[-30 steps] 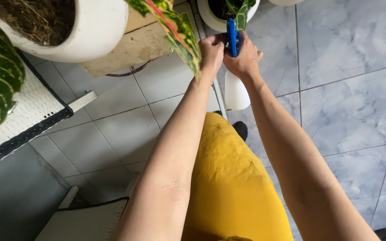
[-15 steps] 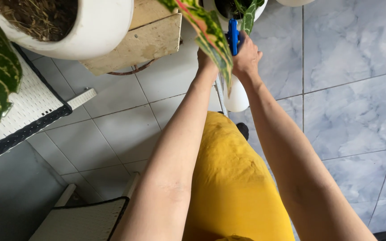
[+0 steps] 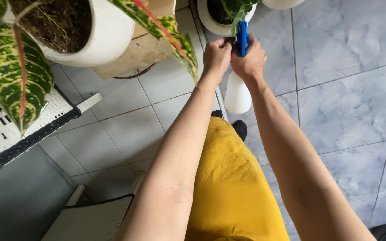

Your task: Watering indoor potted plants using a spray bottle.

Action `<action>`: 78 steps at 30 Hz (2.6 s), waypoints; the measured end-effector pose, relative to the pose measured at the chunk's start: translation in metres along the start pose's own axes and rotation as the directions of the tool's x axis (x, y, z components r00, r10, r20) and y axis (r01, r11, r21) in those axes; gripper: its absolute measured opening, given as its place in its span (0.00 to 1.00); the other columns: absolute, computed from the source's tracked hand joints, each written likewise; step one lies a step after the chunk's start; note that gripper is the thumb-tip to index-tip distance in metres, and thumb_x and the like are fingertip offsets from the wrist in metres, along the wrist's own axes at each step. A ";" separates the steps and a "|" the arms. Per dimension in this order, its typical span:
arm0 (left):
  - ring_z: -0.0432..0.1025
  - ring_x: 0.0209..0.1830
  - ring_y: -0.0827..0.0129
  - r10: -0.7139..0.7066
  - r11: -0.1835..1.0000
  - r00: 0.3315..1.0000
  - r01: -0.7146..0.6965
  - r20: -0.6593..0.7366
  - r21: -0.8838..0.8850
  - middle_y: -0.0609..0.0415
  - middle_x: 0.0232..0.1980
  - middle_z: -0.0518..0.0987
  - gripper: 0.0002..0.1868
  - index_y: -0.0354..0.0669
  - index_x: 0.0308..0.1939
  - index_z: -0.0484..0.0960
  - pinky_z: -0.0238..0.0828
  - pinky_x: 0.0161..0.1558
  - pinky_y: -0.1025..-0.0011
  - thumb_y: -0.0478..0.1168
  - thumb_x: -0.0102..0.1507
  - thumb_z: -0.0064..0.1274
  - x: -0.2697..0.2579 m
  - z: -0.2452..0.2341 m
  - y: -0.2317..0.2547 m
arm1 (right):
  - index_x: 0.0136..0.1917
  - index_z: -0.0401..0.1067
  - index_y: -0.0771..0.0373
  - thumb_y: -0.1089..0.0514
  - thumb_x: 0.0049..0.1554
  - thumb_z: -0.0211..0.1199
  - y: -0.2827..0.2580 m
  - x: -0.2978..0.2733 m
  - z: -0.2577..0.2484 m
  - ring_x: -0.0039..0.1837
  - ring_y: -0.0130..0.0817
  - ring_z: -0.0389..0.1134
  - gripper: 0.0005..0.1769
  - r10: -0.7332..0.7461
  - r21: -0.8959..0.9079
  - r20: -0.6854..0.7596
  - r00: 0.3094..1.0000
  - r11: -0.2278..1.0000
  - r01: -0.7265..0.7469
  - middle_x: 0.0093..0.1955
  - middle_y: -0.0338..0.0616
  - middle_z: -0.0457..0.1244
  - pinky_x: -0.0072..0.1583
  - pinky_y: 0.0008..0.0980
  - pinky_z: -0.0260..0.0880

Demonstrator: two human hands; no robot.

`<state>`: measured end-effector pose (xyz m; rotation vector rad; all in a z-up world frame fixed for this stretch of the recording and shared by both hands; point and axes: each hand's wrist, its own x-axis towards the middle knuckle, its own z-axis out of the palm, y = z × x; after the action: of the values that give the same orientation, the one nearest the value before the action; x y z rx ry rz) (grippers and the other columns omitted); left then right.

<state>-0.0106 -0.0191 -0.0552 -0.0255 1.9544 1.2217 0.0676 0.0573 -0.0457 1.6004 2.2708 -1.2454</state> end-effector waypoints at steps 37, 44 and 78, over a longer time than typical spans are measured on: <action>0.82 0.47 0.63 -0.127 0.976 0.992 0.124 0.004 0.176 0.51 0.45 0.88 0.16 0.46 0.47 0.89 0.76 0.52 0.66 0.43 0.60 0.51 -0.027 0.003 0.108 | 0.57 0.73 0.54 0.45 0.54 0.63 -0.047 -0.001 -0.067 0.57 0.55 0.70 0.20 0.022 -0.036 0.101 0.995 0.999 -0.018 0.49 0.50 0.70 0.60 0.50 0.57; 0.83 0.46 0.62 -0.137 0.973 0.990 0.129 0.030 0.190 0.50 0.44 0.88 0.16 0.46 0.46 0.89 0.77 0.51 0.67 0.43 0.60 0.51 -0.022 -0.002 0.103 | 0.57 0.71 0.56 0.48 0.48 0.63 -0.054 -0.004 -0.075 0.54 0.55 0.70 0.23 -0.011 -0.024 0.114 0.993 1.000 0.014 0.46 0.50 0.70 0.57 0.52 0.55; 0.81 0.47 0.52 0.184 0.979 0.964 -0.162 -0.192 0.124 0.45 0.46 0.87 0.19 0.46 0.45 0.89 0.75 0.51 0.61 0.50 0.65 0.46 -0.050 0.004 0.279 | 0.62 0.66 0.63 0.55 0.55 0.66 -0.211 -0.003 -0.241 0.54 0.56 0.72 0.24 -0.471 0.289 -0.207 0.858 0.808 0.513 0.51 0.55 0.69 0.55 0.45 0.71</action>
<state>-0.0886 0.1130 0.1836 0.0807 2.2370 1.2648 -0.0190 0.1894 0.2330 1.2213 2.8002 -1.7793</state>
